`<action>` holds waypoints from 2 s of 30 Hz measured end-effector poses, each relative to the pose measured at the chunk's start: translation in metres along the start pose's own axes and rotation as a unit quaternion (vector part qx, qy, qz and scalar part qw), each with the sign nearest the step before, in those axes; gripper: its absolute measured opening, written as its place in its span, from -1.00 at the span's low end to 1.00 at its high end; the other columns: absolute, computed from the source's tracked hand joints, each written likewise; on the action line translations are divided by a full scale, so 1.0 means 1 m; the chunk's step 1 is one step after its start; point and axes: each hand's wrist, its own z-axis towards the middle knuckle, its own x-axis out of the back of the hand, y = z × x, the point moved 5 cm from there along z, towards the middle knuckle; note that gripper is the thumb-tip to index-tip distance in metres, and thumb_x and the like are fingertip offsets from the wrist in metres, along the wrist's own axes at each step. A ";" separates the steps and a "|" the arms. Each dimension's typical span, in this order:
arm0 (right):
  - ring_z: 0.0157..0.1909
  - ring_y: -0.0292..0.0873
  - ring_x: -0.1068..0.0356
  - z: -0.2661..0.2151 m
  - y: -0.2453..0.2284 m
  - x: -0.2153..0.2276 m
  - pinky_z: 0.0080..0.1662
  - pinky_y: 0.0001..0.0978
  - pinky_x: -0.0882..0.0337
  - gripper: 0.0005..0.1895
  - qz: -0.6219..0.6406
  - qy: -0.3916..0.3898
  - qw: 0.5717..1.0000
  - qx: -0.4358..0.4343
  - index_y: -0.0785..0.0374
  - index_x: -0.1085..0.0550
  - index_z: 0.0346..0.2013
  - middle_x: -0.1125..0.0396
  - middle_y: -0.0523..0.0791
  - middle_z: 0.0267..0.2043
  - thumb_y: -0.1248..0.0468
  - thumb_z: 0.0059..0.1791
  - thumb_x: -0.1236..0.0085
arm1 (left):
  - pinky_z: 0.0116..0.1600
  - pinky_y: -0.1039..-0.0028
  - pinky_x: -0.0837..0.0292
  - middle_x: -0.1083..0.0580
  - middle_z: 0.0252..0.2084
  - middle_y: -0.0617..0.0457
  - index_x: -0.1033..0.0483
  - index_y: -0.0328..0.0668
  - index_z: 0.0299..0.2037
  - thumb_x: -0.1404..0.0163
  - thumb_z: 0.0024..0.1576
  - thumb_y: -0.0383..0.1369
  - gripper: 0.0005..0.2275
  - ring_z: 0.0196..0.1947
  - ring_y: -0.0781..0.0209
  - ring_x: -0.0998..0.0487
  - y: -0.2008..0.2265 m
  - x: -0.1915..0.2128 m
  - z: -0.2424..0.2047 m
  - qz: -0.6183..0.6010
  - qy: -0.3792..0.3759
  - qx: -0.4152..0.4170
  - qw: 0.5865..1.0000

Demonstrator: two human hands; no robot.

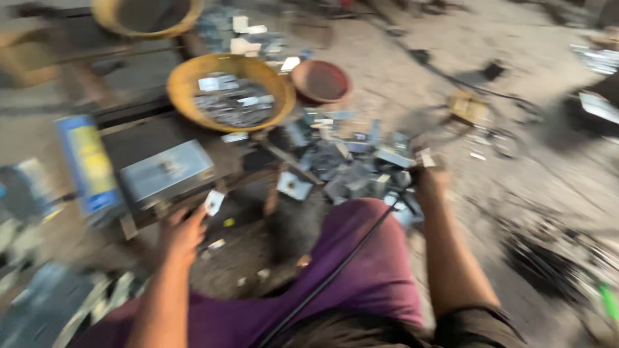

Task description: The person joins small metal plates to a base using a welding rod, positioning the plates by hand and applying the welder to create sparks and bond the pieces together on a metal frame.

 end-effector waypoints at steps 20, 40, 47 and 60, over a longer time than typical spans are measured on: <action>-0.11 -0.25 -0.41 -0.308 -0.189 -0.174 -0.05 -0.42 -0.51 -0.25 0.308 -0.406 0.852 0.121 0.35 -0.24 0.35 -0.34 -0.12 -0.04 0.41 -0.06 -0.42 | -0.70 0.50 0.01 -0.26 -0.70 0.12 -0.60 -0.23 -0.39 -0.14 0.16 -0.21 -0.77 -0.82 0.37 -0.18 0.024 0.070 -0.005 -0.124 0.215 -0.064 0.967; -0.08 -0.32 -0.38 -0.316 -0.185 -0.194 0.02 -0.51 -0.47 -0.44 0.217 -0.420 0.863 0.179 0.31 -0.26 0.17 -0.34 -0.14 -0.05 0.44 -0.03 -0.36 | -0.11 0.22 -0.46 -0.62 -0.18 -0.02 -0.71 -0.04 -0.15 -0.12 0.04 0.03 -0.62 -0.20 0.03 -0.62 0.061 0.060 -0.023 0.184 0.324 -0.018 0.928; 0.04 -0.35 -0.34 -0.348 -0.208 -0.188 0.12 -0.52 -0.41 -0.22 0.110 -0.425 0.858 0.267 0.37 -0.21 0.26 -0.28 -0.19 0.03 0.31 -0.17 -0.38 | -0.20 0.27 -0.47 -0.64 -0.37 -0.13 -0.67 -0.32 -0.32 -0.12 0.14 -0.16 -0.70 -0.38 0.04 -0.66 0.016 0.059 0.023 0.118 0.323 -0.173 0.923; -0.03 -0.34 -0.35 -0.357 -0.172 -0.172 0.10 -0.47 -0.42 -0.18 0.024 -0.448 0.845 0.289 0.46 -0.26 0.29 -0.32 -0.14 -0.03 0.27 -0.15 -0.47 | -0.28 0.26 -0.42 -0.60 -0.45 -0.11 -0.63 -0.33 -0.36 -0.14 0.11 -0.20 -0.73 -0.46 0.12 -0.58 0.024 0.048 0.013 0.065 0.317 -0.136 0.936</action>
